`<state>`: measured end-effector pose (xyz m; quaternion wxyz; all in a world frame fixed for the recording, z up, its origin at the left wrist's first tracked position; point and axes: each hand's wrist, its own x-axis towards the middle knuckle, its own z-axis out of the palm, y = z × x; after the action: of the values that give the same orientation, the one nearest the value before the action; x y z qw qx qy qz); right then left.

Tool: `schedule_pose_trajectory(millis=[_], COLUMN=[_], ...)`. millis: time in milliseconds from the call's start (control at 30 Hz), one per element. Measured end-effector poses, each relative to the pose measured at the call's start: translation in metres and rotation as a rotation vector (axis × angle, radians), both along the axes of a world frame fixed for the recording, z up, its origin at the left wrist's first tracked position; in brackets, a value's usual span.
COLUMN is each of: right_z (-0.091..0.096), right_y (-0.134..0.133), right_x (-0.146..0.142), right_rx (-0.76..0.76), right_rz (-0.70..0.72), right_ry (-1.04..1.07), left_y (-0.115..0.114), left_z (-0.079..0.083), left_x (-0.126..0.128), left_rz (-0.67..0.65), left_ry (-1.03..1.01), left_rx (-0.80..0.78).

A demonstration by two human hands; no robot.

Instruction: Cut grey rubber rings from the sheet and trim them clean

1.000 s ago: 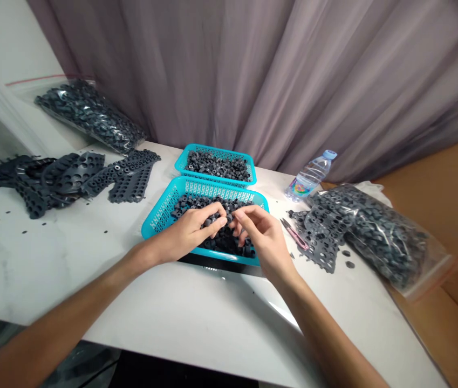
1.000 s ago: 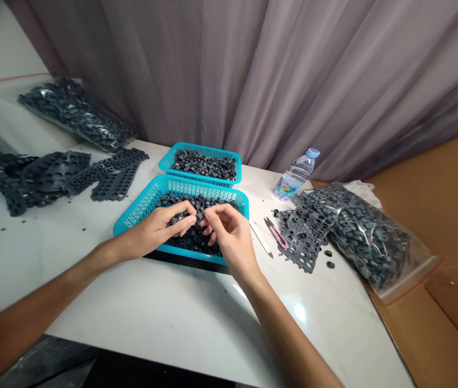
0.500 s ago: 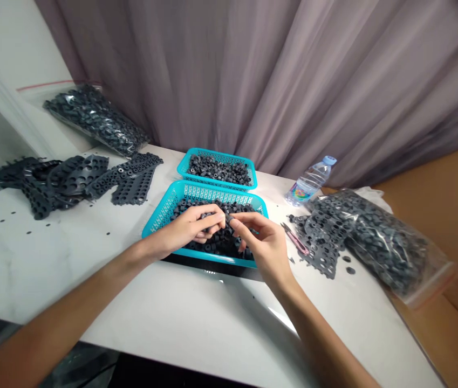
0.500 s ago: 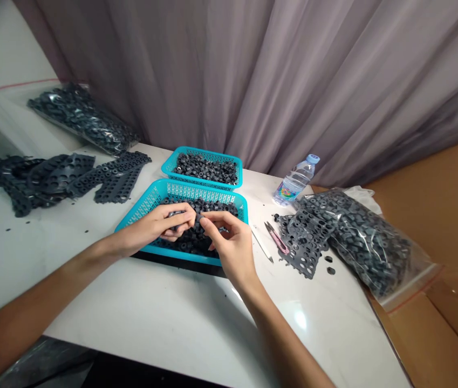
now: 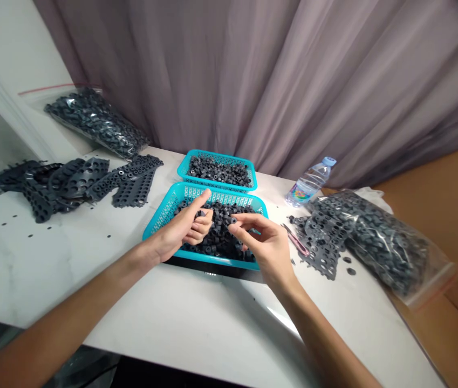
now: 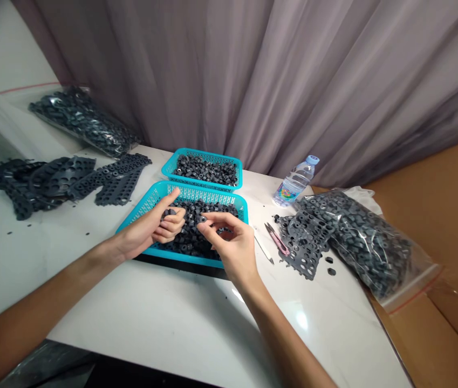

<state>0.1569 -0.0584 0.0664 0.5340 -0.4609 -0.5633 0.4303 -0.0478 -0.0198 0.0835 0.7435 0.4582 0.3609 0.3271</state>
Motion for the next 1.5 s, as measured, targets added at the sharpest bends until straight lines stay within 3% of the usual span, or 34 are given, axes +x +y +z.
schedule_pose_trajectory(millis=[267,500,733,1100,1233,1500], right_z=[0.018,0.011,0.008,-0.012,-0.01,-0.006], right_y=[-0.005,-0.008,-0.013,-0.014,-0.015,-0.018], right_x=[0.023,0.076,0.103,0.122,0.123,0.121], right_rx=[0.295,0.309,0.409,0.359,0.372,0.446], right_rz=[-0.085,-0.058,-0.022,-0.106,-0.119,-0.167], right_ry=[-0.301,-0.379,-0.412,-0.186,-0.187,-0.288], left_y=[-0.003,0.001,-0.001,-0.012,-0.014,-0.011], left_z=[0.004,0.01,0.027,0.032,0.033,0.024], left_x=[0.011,0.046,0.089,0.121,0.123,0.123], left_rz=[-0.035,-0.11,-0.152,-0.212,-0.263,-0.223], left_ry=[0.061,0.307,0.485,0.617,0.62,0.58], left_rx=[0.137,0.41,0.682,0.769,0.777,0.759])
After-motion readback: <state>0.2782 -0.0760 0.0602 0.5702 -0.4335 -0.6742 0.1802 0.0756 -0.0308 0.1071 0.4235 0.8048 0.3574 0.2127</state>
